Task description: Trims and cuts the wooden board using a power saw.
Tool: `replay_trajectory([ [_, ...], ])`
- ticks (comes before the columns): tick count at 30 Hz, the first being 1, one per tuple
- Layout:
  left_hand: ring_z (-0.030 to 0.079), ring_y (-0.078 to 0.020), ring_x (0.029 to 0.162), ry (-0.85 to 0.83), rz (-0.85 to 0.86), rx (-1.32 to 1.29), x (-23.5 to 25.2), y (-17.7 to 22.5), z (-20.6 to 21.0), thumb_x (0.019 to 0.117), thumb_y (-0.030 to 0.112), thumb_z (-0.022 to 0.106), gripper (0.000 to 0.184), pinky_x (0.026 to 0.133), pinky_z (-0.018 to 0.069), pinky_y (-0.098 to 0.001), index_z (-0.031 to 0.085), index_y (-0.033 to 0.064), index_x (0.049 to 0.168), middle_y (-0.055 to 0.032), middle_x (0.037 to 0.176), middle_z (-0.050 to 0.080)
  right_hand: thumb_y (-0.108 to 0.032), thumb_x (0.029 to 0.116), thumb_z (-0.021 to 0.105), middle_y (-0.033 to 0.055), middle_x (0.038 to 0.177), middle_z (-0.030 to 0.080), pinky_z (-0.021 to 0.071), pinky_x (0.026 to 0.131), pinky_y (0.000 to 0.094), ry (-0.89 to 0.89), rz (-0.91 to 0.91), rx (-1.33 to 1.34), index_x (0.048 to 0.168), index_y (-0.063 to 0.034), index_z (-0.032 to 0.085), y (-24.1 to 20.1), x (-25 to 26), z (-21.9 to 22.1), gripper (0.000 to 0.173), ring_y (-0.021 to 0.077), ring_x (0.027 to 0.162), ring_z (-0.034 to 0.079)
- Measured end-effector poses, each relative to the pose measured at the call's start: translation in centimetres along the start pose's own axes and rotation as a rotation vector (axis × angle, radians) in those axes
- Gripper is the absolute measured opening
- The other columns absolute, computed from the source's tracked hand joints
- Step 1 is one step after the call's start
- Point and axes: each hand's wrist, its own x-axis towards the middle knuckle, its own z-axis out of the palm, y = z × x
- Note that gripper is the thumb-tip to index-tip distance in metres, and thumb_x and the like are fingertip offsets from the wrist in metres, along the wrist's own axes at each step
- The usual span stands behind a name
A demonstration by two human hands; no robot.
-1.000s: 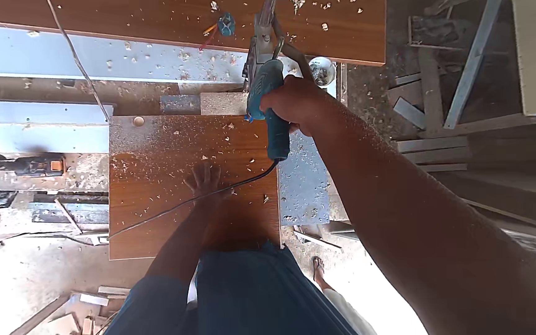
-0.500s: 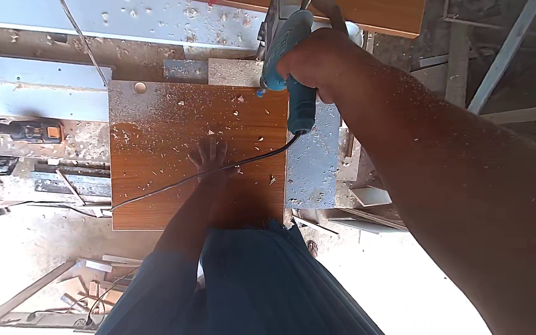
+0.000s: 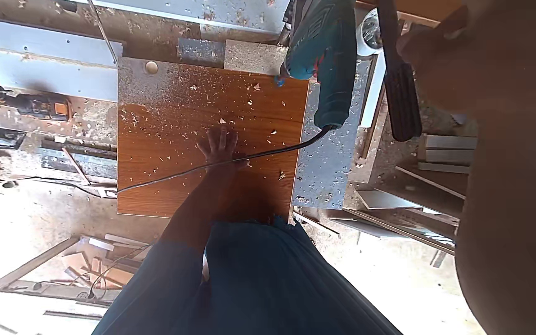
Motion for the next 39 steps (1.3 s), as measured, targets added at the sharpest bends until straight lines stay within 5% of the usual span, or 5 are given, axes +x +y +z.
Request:
replay_trajectory([
  [3, -0.011, -0.0502, 0.155, -0.011, 0.004, 0.01, 0.1, 0.0, -0.1, 0.0747, 0.096, 0.046, 0.111, 0.109, -0.0043, -0.0843, 0.011, 0.0411, 0.165, -0.0051, 0.174, -0.006, -0.036, 0.104, 0.054, 0.0296, 0.12, 0.062, 0.0453, 0.084, 0.0733, -0.153, 0.187, 0.047, 0.143, -0.0033, 0.044, 1.3, -0.2, 1.7, 0.052, 0.0493, 0.108, 0.062],
  [6, -0.01, -0.0508, 0.155, -0.002, 0.014, -0.001, 0.2, -0.1, 0.1, 0.0748, 0.094, 0.048, 0.111, 0.108, -0.0029, -0.0856, 0.015, 0.0392, 0.165, -0.0065, 0.174, -0.004, -0.02, 0.1027, 0.051, 0.015, 0.111, 0.066, 0.0607, 0.069, 0.0476, -0.199, 0.311, 0.241, 0.142, -0.0129, 0.043, 1.4, -0.2, 3.8, 0.041, 0.0253, 0.079, 0.072],
  [9, -0.012, -0.0505, 0.155, -0.025, 0.004, -0.008, 0.2, -0.1, 0.1, 0.0747, 0.095, 0.048, 0.111, 0.108, -0.0046, -0.0856, 0.014, 0.0399, 0.165, -0.0054, 0.174, -0.006, -0.012, 0.1017, 0.049, 0.0106, 0.104, 0.065, 0.0568, 0.056, 0.038, -0.183, 0.335, 0.35, 0.146, -0.018, 0.041, 1.2, -0.5, 4.3, 0.045, 0.0165, 0.062, 0.064],
  [24, -0.01, -0.0504, 0.155, 0.01, 0.024, -0.02, 0.0, -0.2, 0.0, 0.0747, 0.094, 0.048, 0.111, 0.108, -0.0054, -0.0847, 0.016, 0.0382, 0.165, -0.0072, 0.174, -0.001, -0.012, 0.0991, 0.05, 0.0154, 0.1, 0.062, 0.0546, 0.063, 0.0522, -0.114, 0.255, 0.301, 0.142, -0.0176, 0.045, 2.5, -0.7, 5.9, 0.043, 0.0263, 0.069, 0.063],
  [39, -0.008, -0.0509, 0.155, -0.016, 0.015, -0.009, 0.2, -0.1, -0.1, 0.0736, 0.094, 0.051, 0.112, 0.108, -0.0022, -0.0848, 0.016, 0.0394, 0.165, -0.0083, 0.174, 0.001, -0.016, 0.0999, 0.049, 0.0094, 0.099, 0.063, 0.0537, 0.061, 0.0426, -0.025, 0.275, 0.391, 0.147, -0.0206, 0.047, 2.7, -1.3, 8.0, 0.048, 0.0183, 0.067, 0.062],
])
